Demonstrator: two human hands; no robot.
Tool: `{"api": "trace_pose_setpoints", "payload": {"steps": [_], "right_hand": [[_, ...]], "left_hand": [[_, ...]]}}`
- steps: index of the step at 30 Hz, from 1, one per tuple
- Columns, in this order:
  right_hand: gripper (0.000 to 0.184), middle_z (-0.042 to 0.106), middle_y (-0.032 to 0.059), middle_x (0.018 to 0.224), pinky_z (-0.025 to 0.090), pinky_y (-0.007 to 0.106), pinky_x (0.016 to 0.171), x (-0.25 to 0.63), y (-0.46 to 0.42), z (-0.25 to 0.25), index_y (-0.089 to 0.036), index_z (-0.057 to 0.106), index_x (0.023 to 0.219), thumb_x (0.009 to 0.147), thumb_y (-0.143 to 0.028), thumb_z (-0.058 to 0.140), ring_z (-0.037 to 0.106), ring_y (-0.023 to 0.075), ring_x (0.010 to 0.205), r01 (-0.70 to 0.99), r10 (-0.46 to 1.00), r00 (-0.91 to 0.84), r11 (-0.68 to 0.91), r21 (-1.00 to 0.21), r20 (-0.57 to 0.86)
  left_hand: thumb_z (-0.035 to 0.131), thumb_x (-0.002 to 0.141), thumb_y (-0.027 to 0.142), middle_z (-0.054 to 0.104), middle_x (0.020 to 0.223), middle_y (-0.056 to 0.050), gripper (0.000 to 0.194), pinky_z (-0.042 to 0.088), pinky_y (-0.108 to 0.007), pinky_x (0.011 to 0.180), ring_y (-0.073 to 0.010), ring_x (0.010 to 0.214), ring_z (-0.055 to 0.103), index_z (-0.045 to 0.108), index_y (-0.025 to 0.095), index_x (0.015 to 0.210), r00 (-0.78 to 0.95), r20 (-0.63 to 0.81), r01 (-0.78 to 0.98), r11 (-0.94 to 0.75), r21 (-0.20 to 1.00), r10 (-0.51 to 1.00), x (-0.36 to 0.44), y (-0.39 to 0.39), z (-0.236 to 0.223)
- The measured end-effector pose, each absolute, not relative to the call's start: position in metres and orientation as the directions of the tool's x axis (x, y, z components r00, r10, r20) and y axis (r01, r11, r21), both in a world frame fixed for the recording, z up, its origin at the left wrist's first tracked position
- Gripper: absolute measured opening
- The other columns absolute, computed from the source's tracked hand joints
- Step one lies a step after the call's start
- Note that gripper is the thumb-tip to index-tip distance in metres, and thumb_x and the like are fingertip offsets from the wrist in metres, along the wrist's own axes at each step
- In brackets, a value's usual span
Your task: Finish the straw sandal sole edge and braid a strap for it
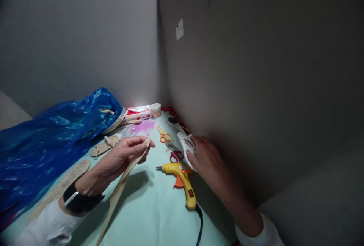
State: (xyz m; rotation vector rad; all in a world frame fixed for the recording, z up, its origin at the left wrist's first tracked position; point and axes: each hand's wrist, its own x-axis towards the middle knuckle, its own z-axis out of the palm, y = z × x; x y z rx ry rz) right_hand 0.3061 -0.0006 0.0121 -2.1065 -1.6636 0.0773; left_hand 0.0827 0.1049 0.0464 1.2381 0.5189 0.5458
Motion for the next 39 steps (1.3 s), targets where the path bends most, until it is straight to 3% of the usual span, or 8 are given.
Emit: {"api": "trace_pose_setpoints", "payload": {"steps": [4, 10, 15, 17, 20, 28, 34, 39], "right_hand": [[0.023, 0.065, 0.0143, 0.104, 0.046, 0.032, 0.081, 0.302, 0.011, 0.001, -0.011, 0.063, 0.109, 0.092, -0.019, 0.05, 0.063, 0.0252, 0.094, 0.961, 0.958, 0.206, -0.16, -0.223, 0.198], [0.018, 0.067, 0.0177, 0.095, 0.045, 0.033, 0.074, 0.308, 0.035, -0.015, -0.008, 0.066, 0.103, 0.091, -0.014, 0.054, 0.065, 0.0281, 0.086, 0.988, 0.983, 0.133, -0.122, -0.091, 0.124], [0.017, 0.065, 0.0217, 0.095, 0.042, 0.036, 0.072, 0.294, 0.04, -0.003, -0.006, 0.067, 0.099, 0.09, -0.016, 0.055, 0.064, 0.0321, 0.087, 0.993, 0.982, 0.115, -0.113, -0.017, 0.153], [0.019, 0.064, 0.0183, 0.097, 0.042, 0.032, 0.07, 0.284, 0.032, 0.006, -0.01, 0.065, 0.103, 0.093, -0.019, 0.051, 0.064, 0.0276, 0.084, 0.996, 0.986, 0.085, -0.082, -0.024, 0.147], [0.019, 0.064, 0.0126, 0.1, 0.041, 0.028, 0.068, 0.275, 0.009, 0.016, -0.015, 0.062, 0.106, 0.096, -0.021, 0.047, 0.063, 0.0214, 0.081, 0.997, 0.991, 0.058, -0.052, -0.052, 0.117], [0.032, 0.064, 0.0067, 0.073, 0.037, 0.029, 0.057, 0.28, -0.091, -0.02, -0.018, 0.058, 0.085, 0.096, -0.043, 0.043, 0.061, 0.0208, 0.062, 0.96, 0.983, 0.176, -0.182, -0.212, -0.044], [0.016, 0.067, 0.0079, 0.082, 0.04, 0.031, 0.061, 0.255, -0.109, -0.04, -0.019, 0.051, 0.102, 0.09, -0.022, 0.041, 0.066, 0.0248, 0.073, 0.955, 0.988, 0.15, -0.151, -0.254, -0.021], [0.016, 0.064, 0.0063, 0.081, 0.042, 0.031, 0.064, 0.263, -0.087, -0.021, -0.019, 0.047, 0.104, 0.09, -0.024, 0.042, 0.063, 0.0213, 0.069, 0.927, 0.984, 0.172, -0.148, -0.346, 0.039]], "left_hand": [[0.062, 0.087, 0.022, 0.048, 0.055, 0.004, 0.012, 0.028, -0.017, 0.043, -0.0039, 0.042, 0.035, 0.069, 0.011, 0.087, 0.758, -0.07, -0.193, 0.325, 0.926, 0.648, 0.069, 0.103, 0.04], [0.051, 0.08, 0.005, 0.04, 0.055, 0.004, 0.016, 0.021, -0.015, 0.039, -0.0043, 0.041, 0.021, 0.063, 0.012, 0.087, 0.697, -0.04, -0.374, 0.41, 0.832, 0.716, 0.038, 0.094, 0.037], [0.053, 0.086, 0.025, 0.042, 0.063, 0.001, 0.018, 0.03, -0.014, 0.043, -0.0053, 0.047, 0.027, 0.063, 0.01, 0.087, 0.612, -0.023, -0.501, 0.41, 0.762, 0.791, 0.017, 0.082, 0.036], [0.058, 0.085, 0.03, 0.046, 0.067, -0.002, 0.023, 0.034, -0.014, 0.045, -0.0057, 0.05, 0.033, 0.065, 0.008, 0.088, 0.576, -0.031, -0.531, 0.402, 0.746, 0.817, 0.008, 0.077, 0.034], [0.062, 0.078, 0.01, 0.055, 0.074, -0.007, 0.011, 0.037, -0.013, 0.045, -0.0051, 0.052, 0.038, 0.068, 0.005, 0.086, 0.532, -0.072, -0.53, 0.399, 0.748, 0.844, -0.003, 0.073, 0.031], [0.041, 0.093, 0.01, 0.065, 0.09, -0.015, 0.034, 0.058, -0.025, 0.063, -0.0147, 0.069, 0.061, 0.074, 0.002, 0.089, 0.42, -0.201, -0.442, 0.393, 0.806, 0.885, -0.019, 0.076, 0.023], [0.04, 0.095, 0.015, 0.059, 0.073, -0.007, 0.035, 0.056, -0.024, 0.055, -0.0139, 0.061, 0.059, 0.074, 0.006, 0.094, 0.421, -0.22, -0.391, 0.395, 0.831, 0.88, -0.014, 0.079, 0.018], [0.042, 0.094, 0.015, 0.06, 0.071, -0.007, 0.033, 0.055, -0.024, 0.054, -0.0135, 0.058, 0.058, 0.074, 0.008, 0.093, 0.444, -0.227, -0.364, 0.406, 0.838, 0.867, -0.012, 0.08, 0.014]]}}
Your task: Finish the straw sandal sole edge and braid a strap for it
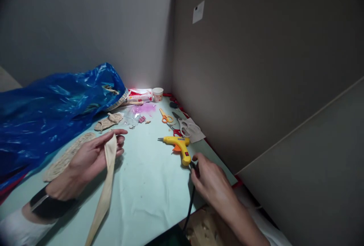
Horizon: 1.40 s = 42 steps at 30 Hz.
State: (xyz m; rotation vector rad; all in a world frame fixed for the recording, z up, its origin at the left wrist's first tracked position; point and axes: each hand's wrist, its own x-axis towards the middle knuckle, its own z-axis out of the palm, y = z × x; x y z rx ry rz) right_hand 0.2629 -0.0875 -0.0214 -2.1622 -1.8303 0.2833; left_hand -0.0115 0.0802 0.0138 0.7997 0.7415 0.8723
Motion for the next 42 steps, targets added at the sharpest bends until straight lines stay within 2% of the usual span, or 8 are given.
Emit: {"api": "trace_pose_setpoints", "payload": {"steps": [7, 13, 17, 21, 23, 28, 36, 42], "right_hand": [[0.01, 0.063, 0.0056, 0.08, 0.037, 0.028, 0.061, 0.235, -0.063, -0.022, -0.021, 0.045, 0.095, 0.086, -0.017, 0.043, 0.059, 0.0186, 0.068, 0.92, 1.0, -0.019, 0.024, -0.392, 0.017], [0.004, 0.063, 0.0069, 0.078, 0.029, 0.03, 0.054, 0.212, -0.053, 0.004, -0.02, 0.046, 0.089, 0.088, -0.019, 0.042, 0.054, 0.0179, 0.059, 0.944, 0.993, -0.121, 0.12, -0.308, 0.016], [0.02, 0.063, 0.005, 0.078, 0.037, 0.027, 0.061, 0.202, -0.013, 0.04, -0.02, 0.055, 0.089, 0.095, -0.037, 0.047, 0.055, 0.0168, 0.067, 0.795, 0.977, -0.117, 0.201, -0.573, 0.18], [0.029, 0.062, 0.002, 0.074, 0.04, 0.024, 0.057, 0.165, 0.04, 0.039, -0.018, 0.059, 0.084, 0.085, -0.046, 0.065, 0.055, 0.0139, 0.063, 0.434, 0.961, -0.259, 0.203, -0.878, 0.094], [0.031, 0.059, -0.0002, 0.068, 0.041, 0.023, 0.051, 0.146, 0.062, 0.027, -0.017, 0.056, 0.081, 0.08, -0.044, 0.069, 0.053, 0.0118, 0.056, 0.236, 0.946, -0.316, 0.159, -0.959, 0.079], [0.03, 0.052, -0.0028, 0.063, 0.043, 0.022, 0.048, 0.126, 0.094, 0.006, -0.017, 0.051, 0.077, 0.079, -0.044, 0.065, 0.049, 0.0099, 0.052, 0.118, 0.953, -0.261, 0.187, -0.975, 0.152], [0.029, 0.052, -0.0006, 0.072, 0.045, 0.025, 0.055, 0.134, 0.096, -0.008, -0.018, 0.051, 0.08, 0.08, -0.043, 0.063, 0.049, 0.0117, 0.059, 0.092, 0.974, -0.144, 0.188, -0.978, 0.174], [0.031, 0.052, -0.0007, 0.073, 0.041, 0.024, 0.058, 0.13, 0.091, -0.01, -0.017, 0.053, 0.081, 0.079, -0.045, 0.068, 0.049, 0.0133, 0.066, 0.084, 0.969, -0.195, 0.168, -0.982, 0.149]], "left_hand": [[0.046, 0.093, 0.016, 0.059, 0.071, -0.007, 0.029, 0.054, -0.024, 0.056, -0.0132, 0.058, 0.059, 0.073, 0.008, 0.093, 0.457, -0.231, -0.355, 0.414, 0.838, 0.859, -0.014, 0.085, 0.009], [0.059, 0.089, 0.021, 0.059, 0.072, -0.003, 0.019, 0.051, -0.02, 0.06, -0.0104, 0.06, 0.055, 0.074, 0.011, 0.095, 0.439, -0.169, -0.344, 0.339, 0.876, 0.882, -0.017, 0.081, 0.011], [0.072, 0.083, 0.029, 0.062, 0.079, -0.003, 0.022, 0.047, -0.018, 0.066, -0.0109, 0.07, 0.056, 0.074, 0.012, 0.097, 0.407, -0.094, -0.318, 0.238, 0.918, 0.909, -0.013, 0.072, 0.013], [0.076, 0.078, 0.034, 0.061, 0.072, 0.0, 0.024, 0.046, -0.021, 0.061, -0.0121, 0.065, 0.056, 0.07, 0.014, 0.09, 0.31, -0.015, -0.314, 0.117, 0.942, 0.95, -0.007, 0.066, 0.013], [0.077, 0.075, 0.034, 0.062, 0.073, 0.001, 0.027, 0.047, -0.024, 0.063, -0.0138, 0.067, 0.059, 0.066, 0.015, 0.09, 0.218, 0.031, -0.323, 0.042, 0.946, 0.976, -0.007, 0.068, 0.013], [0.078, 0.072, 0.032, 0.062, 0.072, 0.002, 0.033, 0.045, -0.022, 0.064, -0.012, 0.066, 0.059, 0.061, 0.016, 0.095, 0.043, 0.093, -0.27, -0.078, 0.96, 0.995, -0.016, 0.085, 0.007], [0.073, 0.072, 0.032, 0.059, 0.06, 0.0, 0.021, 0.039, -0.024, 0.051, -0.0119, 0.051, 0.05, 0.063, 0.014, 0.069, 0.17, 0.041, -0.051, -0.033, 0.998, 0.985, -0.02, 0.088, -0.005], [0.069, 0.075, 0.027, 0.064, 0.065, 0.0, 0.012, 0.044, -0.027, 0.061, -0.0156, 0.059, 0.056, 0.064, 0.017, 0.08, 0.054, 0.12, 0.049, -0.122, 0.991, 0.991, -0.021, 0.085, -0.012]]}}
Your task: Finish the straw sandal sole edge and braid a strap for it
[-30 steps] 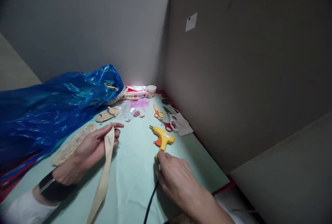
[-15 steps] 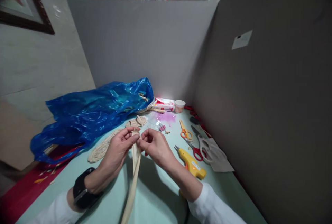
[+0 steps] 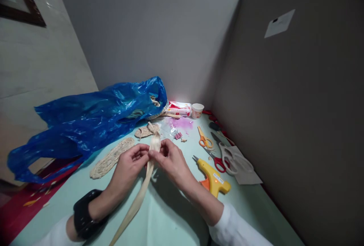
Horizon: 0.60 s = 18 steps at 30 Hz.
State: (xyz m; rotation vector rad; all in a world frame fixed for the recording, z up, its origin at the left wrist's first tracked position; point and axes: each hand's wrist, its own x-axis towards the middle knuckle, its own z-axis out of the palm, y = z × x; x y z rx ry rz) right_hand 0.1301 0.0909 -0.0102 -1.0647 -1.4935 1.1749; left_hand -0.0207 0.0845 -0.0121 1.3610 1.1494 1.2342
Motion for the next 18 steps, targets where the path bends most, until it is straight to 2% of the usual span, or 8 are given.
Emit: {"api": "trace_pose_setpoints", "payload": {"steps": [3, 7, 12, 18], "right_hand": [[0.03, 0.056, 0.0002, 0.074, 0.04, 0.024, 0.061, 0.1289, 0.0903, -0.0086, -0.015, 0.058, 0.081, 0.076, -0.042, 0.07, 0.05, 0.0135, 0.067, 0.059, 0.96, -0.249, 0.146, -0.988, 0.127], [0.026, 0.055, 0.0002, 0.075, 0.038, 0.024, 0.063, 0.129, 0.091, -0.0094, -0.014, 0.059, 0.082, 0.075, -0.038, 0.068, 0.049, 0.013, 0.068, 0.037, 0.963, -0.242, 0.129, -0.991, 0.116], [0.022, 0.053, -0.0011, 0.072, 0.036, 0.024, 0.061, 0.127, 0.0914, -0.0127, -0.015, 0.058, 0.076, 0.074, -0.036, 0.065, 0.046, 0.0124, 0.066, 0.052, 0.974, -0.184, 0.14, -0.989, 0.128], [0.022, 0.053, -0.0006, 0.071, 0.037, 0.024, 0.059, 0.1252, 0.0926, -0.0156, -0.015, 0.057, 0.077, 0.072, -0.035, 0.065, 0.047, 0.0132, 0.065, 0.059, 0.977, -0.181, 0.125, -0.99, 0.113]], "left_hand": [[0.066, 0.079, 0.027, 0.065, 0.069, 0.0, 0.014, 0.047, -0.028, 0.067, -0.017, 0.066, 0.06, 0.064, 0.018, 0.089, 0.01, 0.162, 0.068, -0.162, 0.984, 0.987, -0.0233, 0.0834, -0.0135], [0.064, 0.081, 0.028, 0.065, 0.072, 0.0, 0.014, 0.046, -0.027, 0.065, -0.0166, 0.067, 0.06, 0.064, 0.019, 0.091, 0.002, 0.182, 0.099, -0.181, 0.978, 0.983, -0.0243, 0.0834, -0.0169], [0.066, 0.078, 0.024, 0.064, 0.076, 0.0, 0.01, 0.046, -0.025, 0.067, -0.0159, 0.069, 0.059, 0.063, 0.019, 0.086, 0.042, 0.188, 0.135, -0.191, 0.972, 0.981, -0.0215, 0.0846, -0.0208], [0.062, 0.079, 0.026, 0.057, 0.068, 0.002, 0.009, 0.042, -0.024, 0.062, -0.0138, 0.064, 0.053, 0.059, 0.019, 0.075, 0.068, 0.176, 0.15, -0.185, 0.971, 0.982, -0.0216, 0.0824, -0.0145]]}}
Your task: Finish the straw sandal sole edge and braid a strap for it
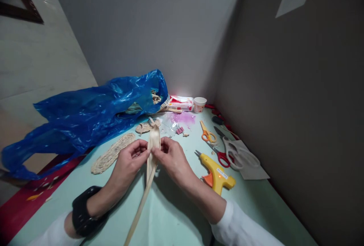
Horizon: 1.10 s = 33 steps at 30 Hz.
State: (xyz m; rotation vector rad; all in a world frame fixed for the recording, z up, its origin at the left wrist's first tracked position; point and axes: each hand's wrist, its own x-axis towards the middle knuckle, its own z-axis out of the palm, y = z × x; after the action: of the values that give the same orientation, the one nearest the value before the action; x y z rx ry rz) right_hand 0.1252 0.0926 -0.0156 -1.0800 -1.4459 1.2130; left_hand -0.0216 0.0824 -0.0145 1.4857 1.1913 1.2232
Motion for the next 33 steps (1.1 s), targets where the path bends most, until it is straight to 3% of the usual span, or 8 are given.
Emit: {"api": "trace_pose_setpoints", "payload": {"steps": [10, 22, 33], "right_hand": [[0.022, 0.057, 0.0011, 0.072, 0.039, 0.025, 0.061, 0.126, 0.09, -0.015, -0.013, 0.06, 0.079, 0.071, -0.033, 0.065, 0.05, 0.0144, 0.066, 0.051, 0.98, -0.18, 0.099, -0.994, 0.088], [0.023, 0.059, 0.0031, 0.078, 0.042, 0.024, 0.064, 0.125, 0.088, -0.014, -0.011, 0.06, 0.081, 0.074, -0.032, 0.062, 0.053, 0.0141, 0.068, -0.07, 0.955, -0.287, 0.058, -0.996, 0.076], [0.03, 0.06, 0.0054, 0.079, 0.041, 0.029, 0.066, 0.126, 0.089, -0.017, -0.012, 0.059, 0.081, 0.073, -0.04, 0.067, 0.053, 0.018, 0.072, 0.022, 0.975, -0.219, 0.05, -0.999, 0.044]], "left_hand": [[0.059, 0.081, 0.029, 0.057, 0.066, 0.002, 0.014, 0.039, -0.026, 0.06, -0.0143, 0.06, 0.05, 0.059, 0.019, 0.071, 0.074, 0.145, 0.266, -0.159, 0.951, 0.987, -0.02, 0.08, -0.02], [0.054, 0.082, 0.031, 0.045, 0.056, 0.007, 0.016, 0.037, -0.023, 0.052, -0.0106, 0.05, 0.045, 0.049, 0.02, 0.07, 0.201, 0.077, 0.174, -0.112, 0.978, 0.977, -0.022, 0.079, -0.012], [0.049, 0.088, 0.035, 0.046, 0.062, 0.007, 0.018, 0.039, -0.024, 0.052, -0.0112, 0.052, 0.048, 0.046, 0.022, 0.076, 0.246, 0.053, 0.201, -0.105, 0.974, 0.968, -0.022, 0.085, -0.03]]}}
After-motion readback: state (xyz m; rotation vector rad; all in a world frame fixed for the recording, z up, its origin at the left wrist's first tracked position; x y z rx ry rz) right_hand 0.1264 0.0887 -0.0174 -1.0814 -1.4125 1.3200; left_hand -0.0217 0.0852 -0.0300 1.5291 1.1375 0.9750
